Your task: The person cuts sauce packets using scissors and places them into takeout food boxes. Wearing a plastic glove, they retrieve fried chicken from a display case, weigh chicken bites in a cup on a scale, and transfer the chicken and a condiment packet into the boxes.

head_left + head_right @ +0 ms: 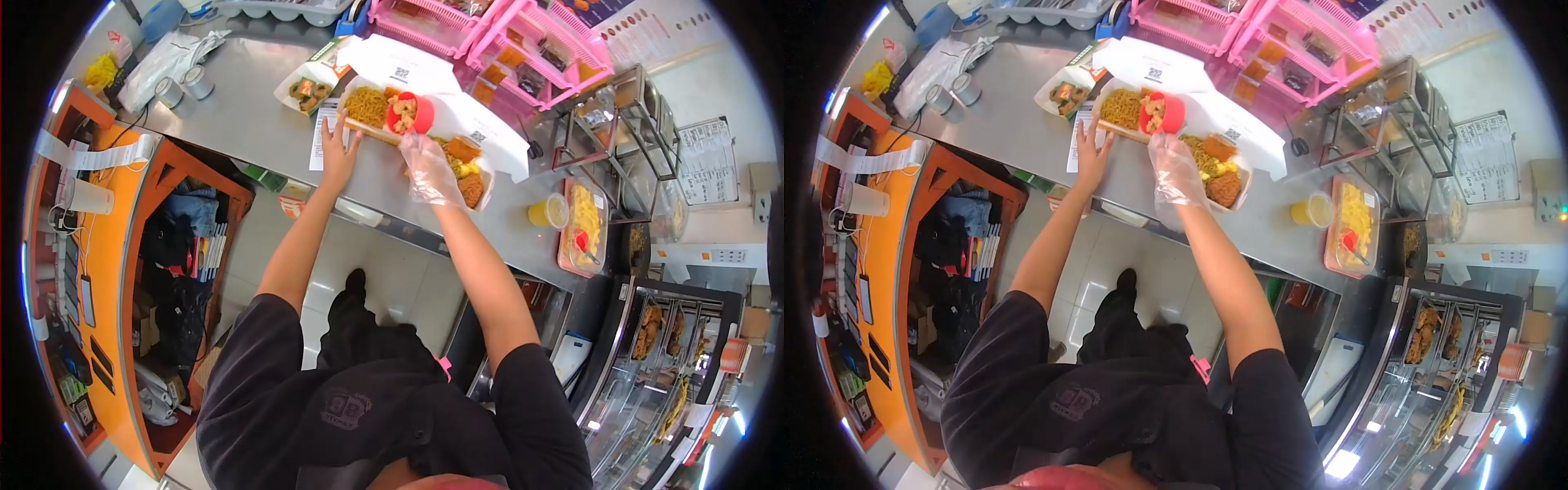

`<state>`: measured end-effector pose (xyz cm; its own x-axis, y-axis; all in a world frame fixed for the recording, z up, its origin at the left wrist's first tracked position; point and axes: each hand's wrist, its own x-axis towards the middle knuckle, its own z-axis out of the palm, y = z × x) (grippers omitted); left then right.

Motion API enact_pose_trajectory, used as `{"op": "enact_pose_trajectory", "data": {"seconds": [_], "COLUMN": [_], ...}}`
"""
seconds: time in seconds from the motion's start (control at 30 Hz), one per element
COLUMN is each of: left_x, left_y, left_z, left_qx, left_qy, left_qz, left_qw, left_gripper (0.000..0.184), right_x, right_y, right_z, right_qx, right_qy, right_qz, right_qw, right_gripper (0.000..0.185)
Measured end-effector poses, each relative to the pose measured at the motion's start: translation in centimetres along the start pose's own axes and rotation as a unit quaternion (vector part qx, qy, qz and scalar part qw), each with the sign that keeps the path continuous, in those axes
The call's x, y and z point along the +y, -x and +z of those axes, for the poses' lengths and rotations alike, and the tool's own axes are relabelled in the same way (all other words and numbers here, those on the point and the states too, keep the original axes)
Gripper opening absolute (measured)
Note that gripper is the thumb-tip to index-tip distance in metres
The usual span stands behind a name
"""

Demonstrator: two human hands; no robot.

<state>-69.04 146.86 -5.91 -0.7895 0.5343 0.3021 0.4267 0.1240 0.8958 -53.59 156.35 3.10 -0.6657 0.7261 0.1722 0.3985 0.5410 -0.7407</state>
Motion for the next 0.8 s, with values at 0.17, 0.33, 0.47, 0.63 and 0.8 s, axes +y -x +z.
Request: {"op": "enact_pose_trajectory", "data": {"seconds": [0.17,0.33,0.47,0.63,0.8], "left_x": [0.0,-0.2,-0.4,-0.5,-0.3], "left_y": [-0.6,-1.2,-1.2,-1.2,-1.0], "left_z": [0.1,0.5,0.4,0.4,0.5], "left_qx": [-0.002,0.012,0.006,-0.001,-0.003], "left_qy": [-0.012,0.002,0.012,0.042,0.053], "left_qz": [-0.017,0.003,-0.003,0.000,-0.014], "left_qw": [1.000,1.000,1.000,0.999,0.999], "left_gripper": [0.048,0.043,0.044,0.044,0.046], "right_x": [-2.7,-3.0,-2.3,-2.1,-3.6], "right_y": [-0.9,-0.2,0.4,0.4,0.0], "right_z": [-0.2,0.0,-0.2,-0.6,-2.1], "right_qx": [-0.078,-0.069,-0.063,-0.075,0.024], "right_qy": [0.297,0.380,0.437,0.453,0.283], "right_qz": [-0.019,-0.123,-0.143,-0.136,-0.024], "right_qw": [0.952,0.914,0.886,0.878,0.959], "right_gripper": [0.013,0.013,0.017,0.022,0.020]}}
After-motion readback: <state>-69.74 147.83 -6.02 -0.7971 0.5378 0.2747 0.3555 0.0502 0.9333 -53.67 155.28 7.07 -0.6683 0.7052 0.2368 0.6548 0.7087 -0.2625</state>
